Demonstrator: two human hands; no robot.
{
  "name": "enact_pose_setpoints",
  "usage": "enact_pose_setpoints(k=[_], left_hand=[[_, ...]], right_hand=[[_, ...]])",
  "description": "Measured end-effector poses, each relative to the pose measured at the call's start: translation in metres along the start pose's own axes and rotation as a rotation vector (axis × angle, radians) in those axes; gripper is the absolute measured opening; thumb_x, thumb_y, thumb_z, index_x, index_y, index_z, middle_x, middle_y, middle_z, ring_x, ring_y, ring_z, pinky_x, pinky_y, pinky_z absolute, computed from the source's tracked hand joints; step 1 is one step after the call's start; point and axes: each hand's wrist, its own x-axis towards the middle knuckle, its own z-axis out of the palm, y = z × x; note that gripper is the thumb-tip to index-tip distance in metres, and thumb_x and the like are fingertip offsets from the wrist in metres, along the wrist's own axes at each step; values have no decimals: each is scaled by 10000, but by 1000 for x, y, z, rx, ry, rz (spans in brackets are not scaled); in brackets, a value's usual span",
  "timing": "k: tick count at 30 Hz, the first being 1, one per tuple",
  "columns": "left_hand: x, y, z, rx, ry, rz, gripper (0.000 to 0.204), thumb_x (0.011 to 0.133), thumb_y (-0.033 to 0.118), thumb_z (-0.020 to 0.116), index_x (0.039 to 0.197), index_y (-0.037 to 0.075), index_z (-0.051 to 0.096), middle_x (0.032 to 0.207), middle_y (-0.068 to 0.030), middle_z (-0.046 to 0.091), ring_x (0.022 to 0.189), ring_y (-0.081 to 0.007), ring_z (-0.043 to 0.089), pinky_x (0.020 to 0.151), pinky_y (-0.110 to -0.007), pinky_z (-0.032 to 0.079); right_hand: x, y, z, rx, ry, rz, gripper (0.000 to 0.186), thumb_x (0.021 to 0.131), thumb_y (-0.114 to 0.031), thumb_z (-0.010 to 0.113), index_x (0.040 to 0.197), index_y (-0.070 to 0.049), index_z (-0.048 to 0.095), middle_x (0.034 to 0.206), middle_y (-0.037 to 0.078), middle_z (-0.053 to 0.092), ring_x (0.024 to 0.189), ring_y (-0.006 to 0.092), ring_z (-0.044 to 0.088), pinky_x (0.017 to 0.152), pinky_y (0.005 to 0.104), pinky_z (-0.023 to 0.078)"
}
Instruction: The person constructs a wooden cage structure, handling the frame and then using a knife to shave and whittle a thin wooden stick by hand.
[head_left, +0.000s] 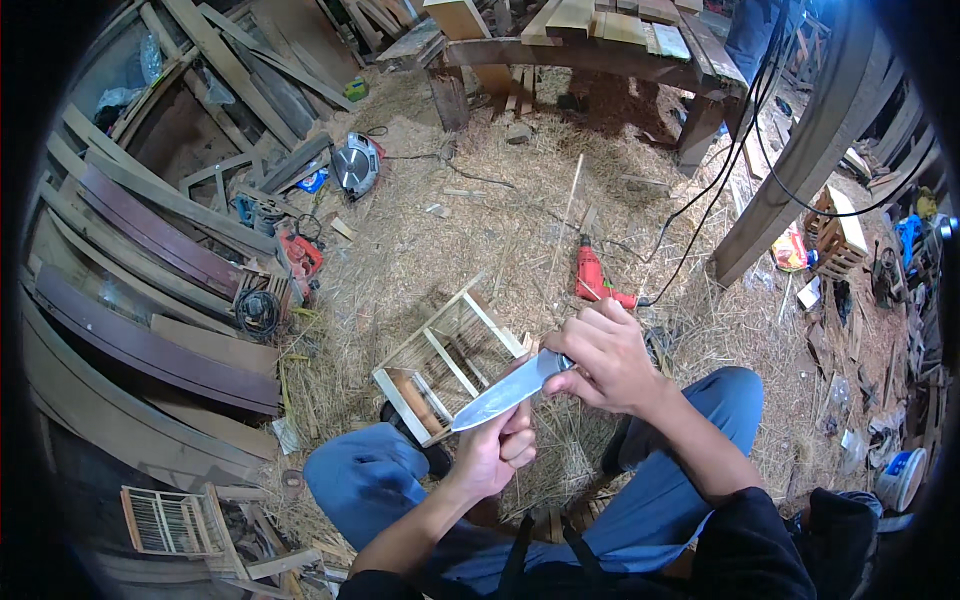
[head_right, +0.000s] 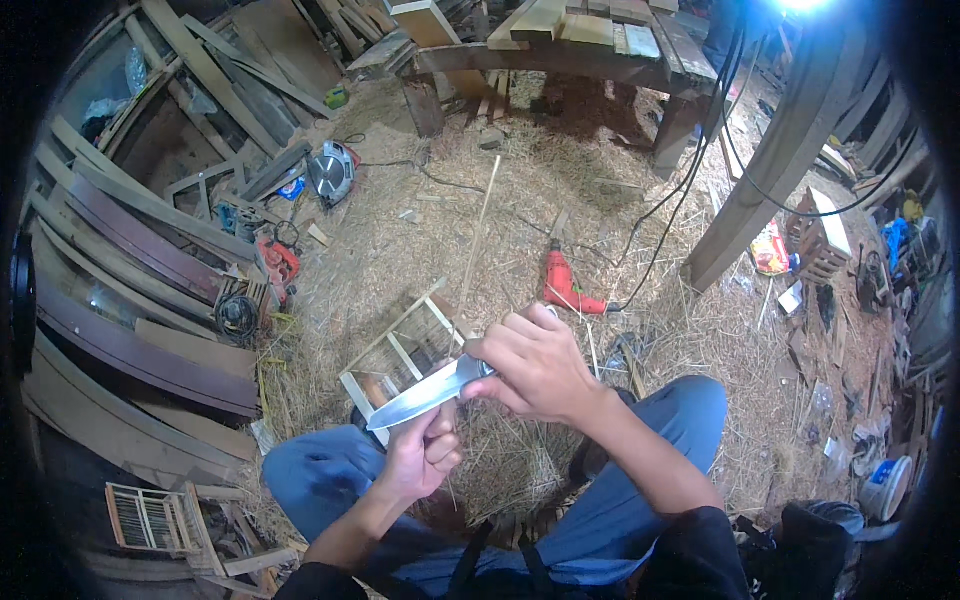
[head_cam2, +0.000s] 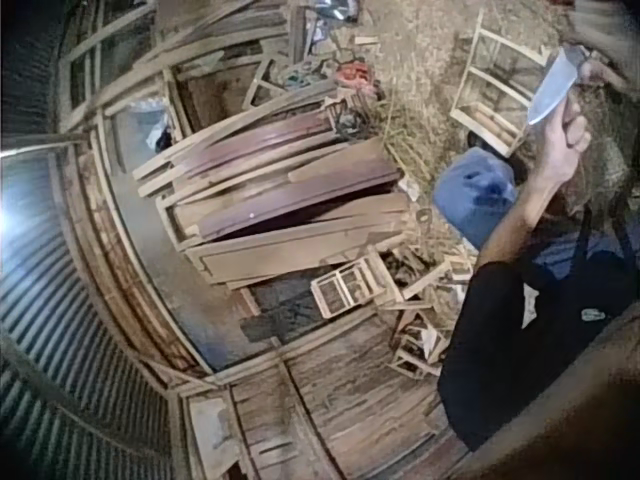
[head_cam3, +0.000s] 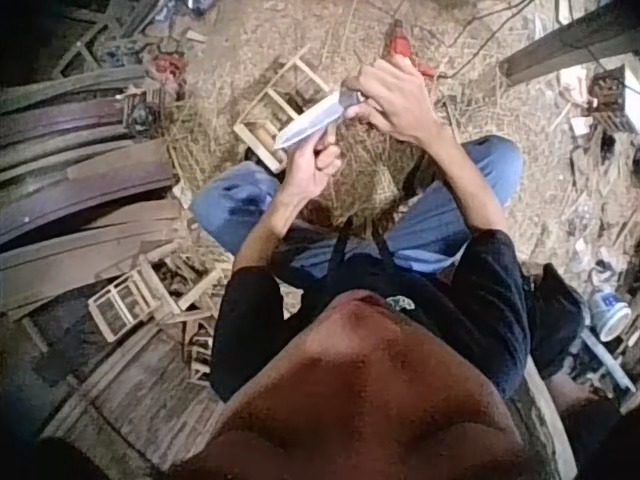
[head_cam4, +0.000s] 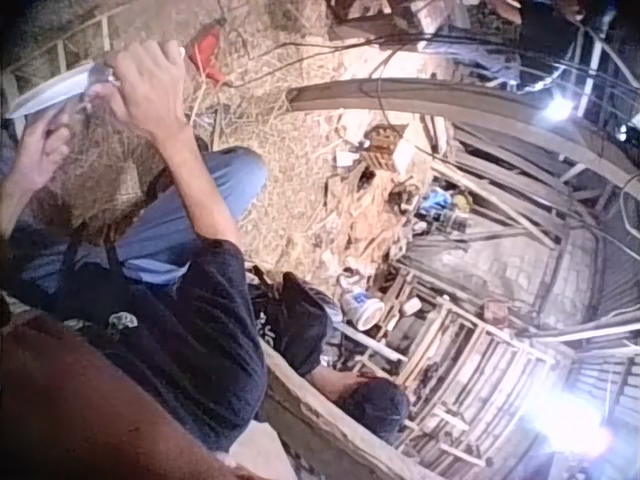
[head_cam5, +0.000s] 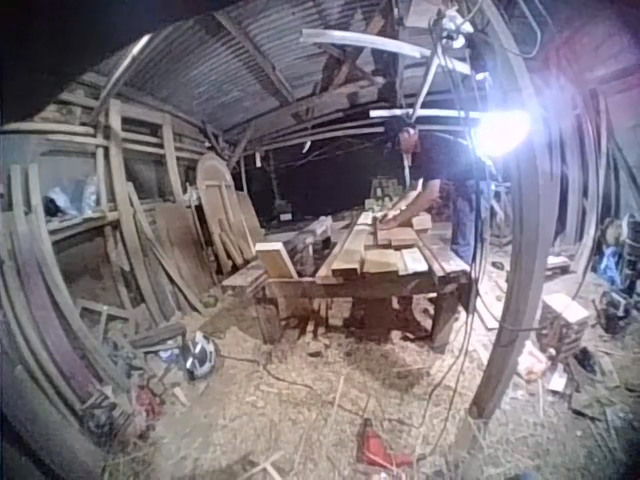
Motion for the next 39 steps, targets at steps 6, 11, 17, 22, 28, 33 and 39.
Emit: enact_pose_setpoints(k=[6, 11, 17, 22, 28, 33, 39], left_hand=[[2, -3, -9, 17, -38, 34, 239, 1060, 234, 475, 1281, 154, 517, 714, 55, 298, 454, -32, 199, 406, -213, 161], [4, 2, 0, 95, -53, 67, 135, 1066, 230, 449, 984, 125, 463, 691, 55, 295, 415, -29, 188, 360, -216, 160], [1, -2, -1, 51, 19, 31, 98, 1063, 221, 456, 1069, 130, 493, 681, 58, 284, 420, -30, 180, 370, -219, 157], [-2, -1, -6, 52, -25, 46, 207, 1060, 214, 453, 1246, 132, 497, 684, 60, 277, 434, -34, 191, 391, -218, 171], [-1, 5, 4, 146, -35, 81, 281, 1060, 229, 454, 1310, 112, 506, 666, 63, 257, 430, -35, 182, 387, -223, 169], [-1, -2, -8, 127, 7, 85, 316, 1055, 213, 465, 1354, 114, 490, 659, 65, 261, 426, -33, 178, 383, -217, 160], [0, -5, -10, 197, 29, 115, 389, 1052, 195, 474, 1434, 119, 471, 641, 66, 246, 435, -33, 175, 390, -223, 166]], right_hand=[[2, 5, -7, -45, 19, 15, 442, 872, -509, 602, 1015, -92, 619, 767, 29, 514, 719, 214, 522, 694, 364, 377], [1, 12, -11, -59, 47, 57, 449, 878, -516, 595, 1015, -89, 622, 766, 32, 513, 724, 224, 523, 700, 373, 381], [0, 0, -7, -32, -24, 12, 457, 881, -529, 588, 1016, -93, 625, 760, 31, 523, 708, 220, 529, 700, 375, 381], [-2, 6, -9, -52, 50, 23, 487, 898, -563, 557, 998, -92, 627, 759, 33, 534, 702, 215, 538, 686, 369, 390], [-8, 20, -8, -91, 76, 68, 467, 891, -547, 582, 979, -92, 640, 744, 34, 531, 698, 222, 543, 696, 375, 401], [-3, 15, -6, -48, 100, 41, 450, 906, -533, 578, 964, -90, 639, 752, 36, 538, 716, 220, 547, 699, 368, 400], [-4, 4, -10, -43, -3, 21, 437, 921, -509, 576, 955, -79, 645, 751, 49, 540, 714, 231, 534, 680, 369, 380]])
